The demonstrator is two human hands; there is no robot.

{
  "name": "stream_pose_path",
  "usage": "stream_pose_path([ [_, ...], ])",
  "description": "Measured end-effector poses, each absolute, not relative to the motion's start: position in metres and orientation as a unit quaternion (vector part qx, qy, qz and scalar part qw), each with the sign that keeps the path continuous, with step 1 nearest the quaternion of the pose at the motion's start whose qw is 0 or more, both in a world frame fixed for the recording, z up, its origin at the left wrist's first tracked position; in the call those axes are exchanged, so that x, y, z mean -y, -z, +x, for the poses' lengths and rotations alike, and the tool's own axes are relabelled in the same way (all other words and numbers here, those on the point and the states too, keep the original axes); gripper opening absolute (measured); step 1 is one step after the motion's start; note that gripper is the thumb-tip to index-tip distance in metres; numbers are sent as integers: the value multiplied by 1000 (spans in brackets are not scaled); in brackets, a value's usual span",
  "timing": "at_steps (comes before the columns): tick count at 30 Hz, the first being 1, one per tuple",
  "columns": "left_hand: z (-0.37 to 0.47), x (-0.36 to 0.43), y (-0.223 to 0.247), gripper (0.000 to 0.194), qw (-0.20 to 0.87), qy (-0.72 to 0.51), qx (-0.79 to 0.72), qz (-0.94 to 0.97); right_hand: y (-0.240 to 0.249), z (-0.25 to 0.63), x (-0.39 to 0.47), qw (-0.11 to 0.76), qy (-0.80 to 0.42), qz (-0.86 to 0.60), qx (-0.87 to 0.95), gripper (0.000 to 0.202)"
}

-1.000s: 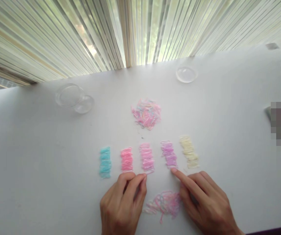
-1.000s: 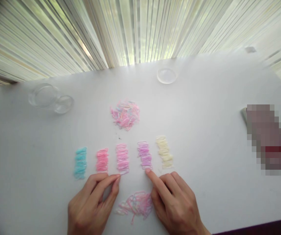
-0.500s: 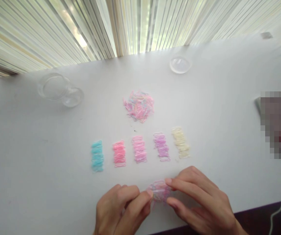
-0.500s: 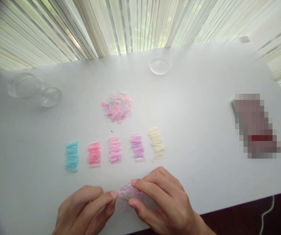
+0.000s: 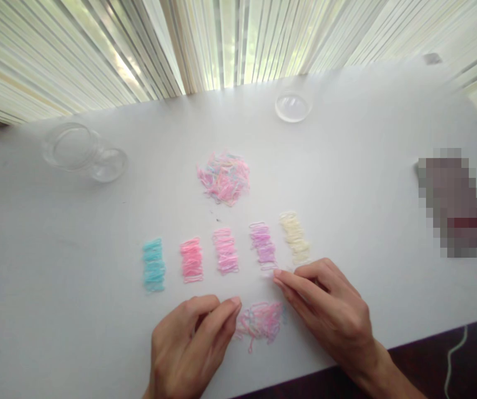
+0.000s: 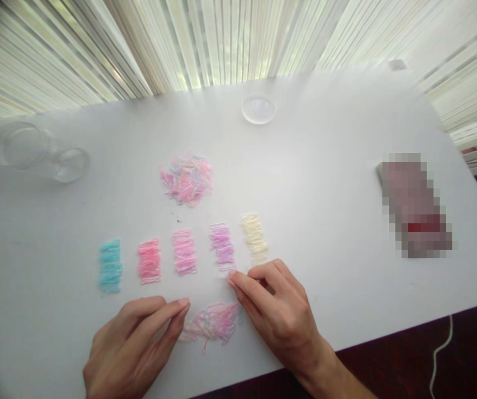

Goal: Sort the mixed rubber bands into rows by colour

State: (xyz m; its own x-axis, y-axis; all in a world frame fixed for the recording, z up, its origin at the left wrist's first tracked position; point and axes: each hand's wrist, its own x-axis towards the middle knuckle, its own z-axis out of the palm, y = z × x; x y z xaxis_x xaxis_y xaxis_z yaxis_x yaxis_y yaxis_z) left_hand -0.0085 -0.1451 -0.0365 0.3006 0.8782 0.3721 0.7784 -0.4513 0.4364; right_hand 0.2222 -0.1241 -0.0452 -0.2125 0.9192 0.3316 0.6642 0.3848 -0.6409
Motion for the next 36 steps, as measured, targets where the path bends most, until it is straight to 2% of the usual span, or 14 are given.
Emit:
stream_pose_path([
  [6, -6, 144, 35, 12, 95, -286, -532, 791, 48, 222, 123, 342, -175, -541, 748, 25],
  [12, -5, 141, 36, 10, 117, -290, -523, 793, 43, 222, 123, 340, -179, -523, 761, 16],
  [21, -5, 139, 37, 10, 133, -284, -516, 797, 49, 223, 125, 320, -183, -523, 768, 23],
  [28, -2, 140, 38, 15, 158, -275, -496, 808, 44, 222, 122, 308, -192, -494, 790, 20],
  [36, 20, 131, 27, 16, 120, -238, -543, 796, 45, 223, 123, 324, -210, -495, 778, 27],
])
